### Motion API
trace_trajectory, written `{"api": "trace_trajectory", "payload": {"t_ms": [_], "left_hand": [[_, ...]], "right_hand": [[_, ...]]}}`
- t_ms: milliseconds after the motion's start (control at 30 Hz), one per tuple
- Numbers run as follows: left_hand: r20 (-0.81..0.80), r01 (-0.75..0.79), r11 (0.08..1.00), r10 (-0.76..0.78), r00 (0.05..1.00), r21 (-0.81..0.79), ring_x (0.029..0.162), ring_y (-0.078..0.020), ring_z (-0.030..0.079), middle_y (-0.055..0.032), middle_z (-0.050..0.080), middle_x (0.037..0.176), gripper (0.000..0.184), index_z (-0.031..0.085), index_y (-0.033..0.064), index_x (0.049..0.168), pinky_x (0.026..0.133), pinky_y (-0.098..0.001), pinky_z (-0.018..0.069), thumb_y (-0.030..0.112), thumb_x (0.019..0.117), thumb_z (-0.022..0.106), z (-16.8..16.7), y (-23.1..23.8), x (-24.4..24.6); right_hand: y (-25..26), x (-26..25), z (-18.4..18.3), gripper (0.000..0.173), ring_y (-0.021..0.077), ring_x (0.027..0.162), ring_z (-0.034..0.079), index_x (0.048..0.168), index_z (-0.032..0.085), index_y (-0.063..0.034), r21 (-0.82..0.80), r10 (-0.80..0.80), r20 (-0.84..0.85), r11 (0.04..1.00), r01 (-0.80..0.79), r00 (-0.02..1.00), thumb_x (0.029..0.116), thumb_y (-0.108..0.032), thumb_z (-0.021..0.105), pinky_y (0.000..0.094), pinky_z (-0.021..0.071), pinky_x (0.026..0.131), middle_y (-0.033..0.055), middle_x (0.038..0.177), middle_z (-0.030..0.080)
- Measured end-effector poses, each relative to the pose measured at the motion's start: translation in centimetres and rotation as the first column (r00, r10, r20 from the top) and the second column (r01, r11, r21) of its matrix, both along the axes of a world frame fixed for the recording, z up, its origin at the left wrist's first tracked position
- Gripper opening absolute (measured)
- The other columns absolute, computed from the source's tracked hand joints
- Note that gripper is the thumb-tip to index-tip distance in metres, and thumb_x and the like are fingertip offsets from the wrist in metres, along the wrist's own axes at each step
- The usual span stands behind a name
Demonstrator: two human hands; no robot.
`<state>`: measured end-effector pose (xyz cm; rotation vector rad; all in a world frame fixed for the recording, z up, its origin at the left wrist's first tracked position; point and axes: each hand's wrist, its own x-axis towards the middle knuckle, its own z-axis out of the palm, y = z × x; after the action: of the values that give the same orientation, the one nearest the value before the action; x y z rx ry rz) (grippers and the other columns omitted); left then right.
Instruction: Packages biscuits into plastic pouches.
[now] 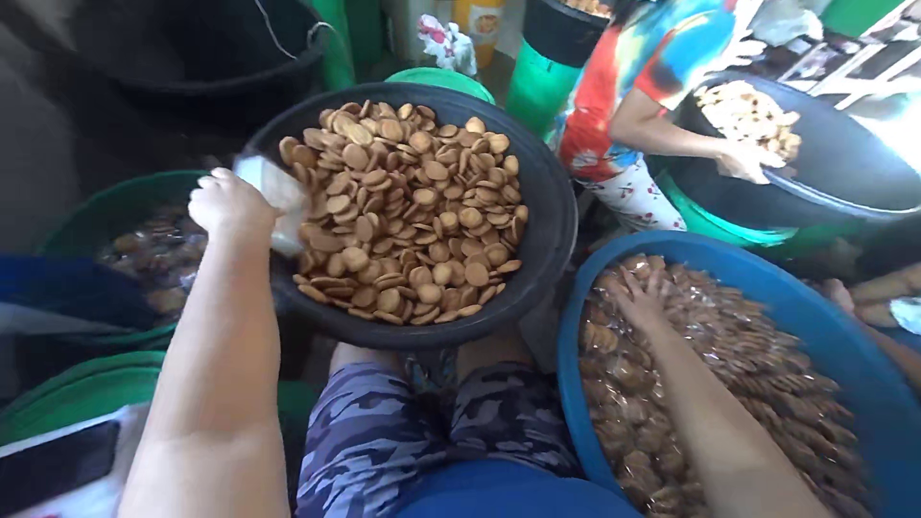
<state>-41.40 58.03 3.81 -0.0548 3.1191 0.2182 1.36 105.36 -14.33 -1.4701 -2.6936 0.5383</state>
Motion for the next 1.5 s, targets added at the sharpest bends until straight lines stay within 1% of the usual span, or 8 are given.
{"api": "trace_trajectory", "payload": {"t_ms": [133,433,600,767,933,1100,1300,1500], "left_hand": [[0.063,0.043,0.983,-0.033,0.997,-0.176,0.112,-0.0563,0.062,-0.0389,0.063,0.116,0.042,0.062,-0.0173,0.106,0.086,-0.0729,0.0480,0.024,0.0981,0.068,1.1,0.5,0.9],[-0.024,0.115,0.993,-0.114,0.993,0.038,0.112,-0.0506,0.064,-0.0332,0.066,0.113,0.025,0.067,-0.0090,0.101,0.087,-0.0697,0.0490,0.015,0.0970,0.061,6.8,4.1,4.1],[-0.343,0.325,0.782,-0.152,0.927,0.532,0.115,-0.0398,0.065,-0.0206,0.069,0.121,0.034,0.063,0.0053,0.128,0.095,-0.0634,0.0502,0.016,0.0964,0.062,4.9,5.4,3.7],[-0.506,0.519,0.675,-0.244,0.827,0.524,0.112,-0.0411,0.067,-0.0204,0.066,0.130,0.036,0.066,0.0228,0.140,0.089,-0.0649,0.0511,0.026,0.1069,0.051,-1.4,8.1,2.5],[-0.533,0.498,0.535,-0.102,0.840,0.683,0.118,-0.0267,0.066,-0.0158,0.067,0.129,0.031,0.063,0.0034,0.131,0.103,-0.0480,0.0530,0.015,0.1064,0.048,-3.5,6.8,0.0],[-0.527,0.463,0.464,0.008,0.850,0.755,0.107,-0.0227,0.070,-0.0147,0.070,0.118,0.030,0.062,0.0011,0.126,0.096,-0.0436,0.0564,0.014,0.1049,0.046,-4.0,6.7,-0.4],[-0.571,0.541,0.268,0.045,0.820,0.797,0.100,-0.0177,0.069,-0.0165,0.068,0.118,0.030,0.058,-0.0059,0.126,0.090,-0.0361,0.0588,0.010,0.1044,0.044,-3.4,5.9,-1.0],[-0.597,0.589,0.097,0.113,0.794,0.802,0.093,-0.0155,0.069,-0.0144,0.065,0.116,0.028,0.054,-0.0085,0.124,0.082,-0.0345,0.0607,0.007,0.1054,0.040,-3.5,5.6,-1.4]], "right_hand": [[-0.2,0.1,-0.1,0.076,0.0519,0.155,-0.010,0.164,0.026,-0.0310,-0.008,0.001,-0.024,1.000,-0.002,1.000,0.1004,-0.071,0.038,0.0790,-0.0009,0.115,0.0236,0.171,-0.005],[0.8,-0.6,2.8,0.079,0.0572,0.153,-0.003,0.165,0.025,-0.0231,-0.057,0.040,-0.005,0.998,-0.040,0.999,0.1019,-0.067,0.040,0.0714,0.0090,0.121,0.0313,0.168,-0.004],[-5.1,-9.3,10.9,0.057,0.0492,0.145,0.037,0.145,0.051,0.0042,0.304,0.234,-0.436,0.947,-0.102,0.869,0.1087,-0.039,0.044,0.0612,0.0276,0.121,0.0336,0.151,0.044],[-15.3,-22.0,15.6,0.031,0.0340,0.117,0.066,0.118,0.074,-0.0022,0.453,0.718,-0.385,0.695,-0.559,0.580,0.1038,-0.024,0.057,0.0544,0.0466,0.107,0.0173,0.119,0.073],[-24.3,-32.0,14.1,0.040,0.0370,0.116,0.065,0.141,0.061,-0.0199,0.094,0.888,-0.038,0.459,-0.883,0.457,0.1014,-0.022,0.060,0.0578,0.0555,0.094,0.0191,0.145,0.052],[-26.5,-36.4,10.4,0.047,0.0428,0.111,0.064,0.134,0.067,-0.0332,0.100,0.923,0.049,0.375,-0.922,0.381,0.0951,-0.007,0.066,0.0628,0.0558,0.088,0.0189,0.147,0.049],[-24.7,-35.6,12.0,0.033,0.0334,0.123,0.062,0.126,0.068,-0.0039,0.047,0.960,-0.069,0.276,-0.960,0.273,0.1008,-0.025,0.063,0.0539,0.0508,0.104,0.0175,0.138,0.060],[-26.1,-35.1,11.5,0.056,0.0382,0.121,0.063,0.140,0.057,-0.0078,-0.014,0.967,0.137,0.218,-0.976,0.214,0.0893,-0.017,0.079,0.0596,0.0522,0.099,0.0160,0.144,0.056]]}}
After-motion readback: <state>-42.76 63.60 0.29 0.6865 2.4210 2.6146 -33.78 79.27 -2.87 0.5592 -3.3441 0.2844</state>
